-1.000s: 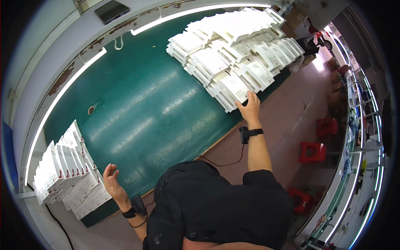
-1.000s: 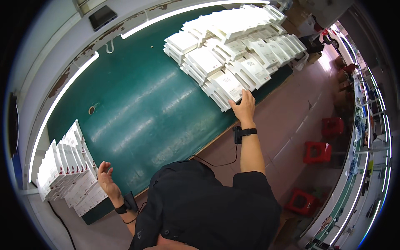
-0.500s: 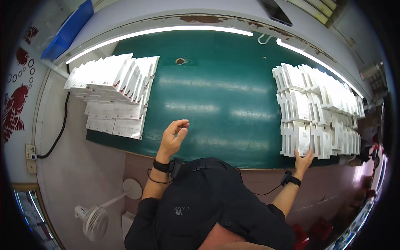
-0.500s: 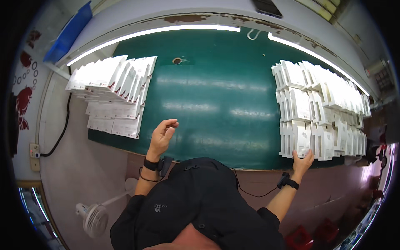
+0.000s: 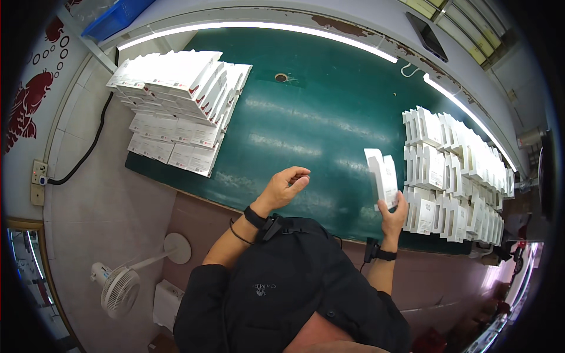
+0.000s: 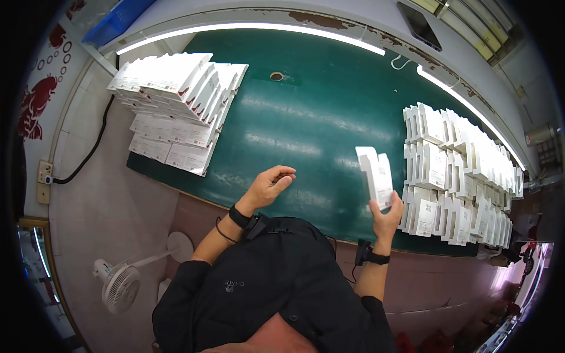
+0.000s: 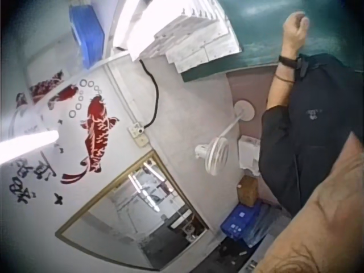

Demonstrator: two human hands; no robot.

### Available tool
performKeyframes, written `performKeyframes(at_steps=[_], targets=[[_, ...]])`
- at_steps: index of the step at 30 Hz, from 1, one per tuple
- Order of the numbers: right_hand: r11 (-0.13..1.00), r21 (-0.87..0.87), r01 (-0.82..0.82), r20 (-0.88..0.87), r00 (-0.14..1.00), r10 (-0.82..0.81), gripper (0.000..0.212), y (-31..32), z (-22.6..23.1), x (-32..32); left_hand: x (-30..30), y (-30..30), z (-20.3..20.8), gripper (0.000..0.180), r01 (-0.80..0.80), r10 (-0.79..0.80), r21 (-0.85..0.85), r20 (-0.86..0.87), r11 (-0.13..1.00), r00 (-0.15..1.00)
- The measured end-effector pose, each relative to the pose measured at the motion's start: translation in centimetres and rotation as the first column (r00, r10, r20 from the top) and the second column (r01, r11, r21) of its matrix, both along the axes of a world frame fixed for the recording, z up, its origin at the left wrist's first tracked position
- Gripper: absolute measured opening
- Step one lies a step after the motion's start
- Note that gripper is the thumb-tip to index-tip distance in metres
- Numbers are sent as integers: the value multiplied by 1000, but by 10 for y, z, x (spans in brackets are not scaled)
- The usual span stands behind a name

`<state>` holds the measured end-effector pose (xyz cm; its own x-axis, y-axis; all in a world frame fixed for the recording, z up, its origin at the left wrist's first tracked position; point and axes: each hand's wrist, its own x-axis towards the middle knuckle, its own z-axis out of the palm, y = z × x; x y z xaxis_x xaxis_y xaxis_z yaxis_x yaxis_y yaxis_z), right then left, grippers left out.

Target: The person folds white cardboard packaging boxes by hand and stacks them on the workbench.

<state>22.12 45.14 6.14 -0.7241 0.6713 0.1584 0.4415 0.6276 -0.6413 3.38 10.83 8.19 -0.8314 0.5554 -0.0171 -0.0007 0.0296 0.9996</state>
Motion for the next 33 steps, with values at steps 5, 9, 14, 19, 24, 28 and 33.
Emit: performKeyframes(at_steps=[5,9,14,19,24,28,33], targets=[[936,-54,-349,-106,934,342,82,-84,13,-68,6,9,-14,37,57,-56,-3,63,998,996],[855,99,-509,-153,841,519,86,-143,21,-106,10,7,-20,46,1,0,-5,104,1000,995],[781,64,-622,-109,773,625,84,-182,40,-122,-2,-13,-45,54,-354,275,170,364,920,890],[663,-135,-736,-130,677,725,74,-178,31,-118,-46,-69,-55,55,-467,448,-50,384,883,807],[676,-281,-681,-67,717,694,65,-163,18,-105,-87,-127,-124,61,-481,561,-332,213,811,800],[724,-331,-606,77,747,660,59,-152,13,-94,-102,-165,-194,66,-591,543,-586,-285,554,790],[780,-338,-526,134,794,593,57,-135,-9,-81,-82,-138,-149,75,-634,454,-564,-443,529,773]])
